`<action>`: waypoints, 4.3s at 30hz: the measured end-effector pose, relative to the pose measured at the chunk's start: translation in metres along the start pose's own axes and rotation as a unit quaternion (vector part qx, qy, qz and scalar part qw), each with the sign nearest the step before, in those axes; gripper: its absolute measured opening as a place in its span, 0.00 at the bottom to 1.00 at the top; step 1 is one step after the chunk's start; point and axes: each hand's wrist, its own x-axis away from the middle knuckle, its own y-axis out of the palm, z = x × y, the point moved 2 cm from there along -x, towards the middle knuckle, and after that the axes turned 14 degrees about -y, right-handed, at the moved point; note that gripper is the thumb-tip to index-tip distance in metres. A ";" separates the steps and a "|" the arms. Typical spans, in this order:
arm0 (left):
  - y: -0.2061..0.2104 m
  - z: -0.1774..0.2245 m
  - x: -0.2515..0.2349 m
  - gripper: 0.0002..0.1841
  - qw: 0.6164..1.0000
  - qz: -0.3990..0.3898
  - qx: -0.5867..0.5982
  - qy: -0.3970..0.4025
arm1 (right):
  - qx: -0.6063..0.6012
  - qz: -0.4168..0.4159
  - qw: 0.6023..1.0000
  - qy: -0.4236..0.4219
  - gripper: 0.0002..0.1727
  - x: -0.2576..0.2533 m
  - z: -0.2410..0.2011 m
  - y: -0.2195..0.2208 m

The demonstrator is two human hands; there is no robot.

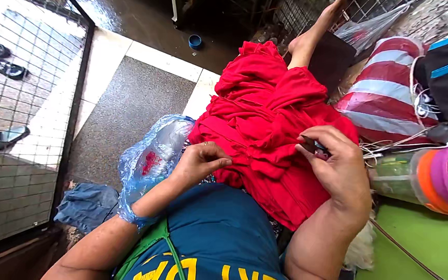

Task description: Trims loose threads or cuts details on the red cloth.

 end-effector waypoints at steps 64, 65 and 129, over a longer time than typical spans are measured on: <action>-0.074 -0.004 0.024 0.09 0.899 0.053 -0.362 -0.240 | -0.272 -0.066 0.959 0.055 0.14 -0.024 -0.067 0.171; -0.074 -0.003 0.021 0.09 0.902 0.050 -0.351 -0.245 | -0.270 -0.069 0.959 0.051 0.13 -0.023 -0.066 0.169; -0.046 -0.010 -0.145 0.22 0.975 0.145 0.055 -0.162 | 0.010 0.060 0.992 0.114 0.17 -0.159 0.064 0.001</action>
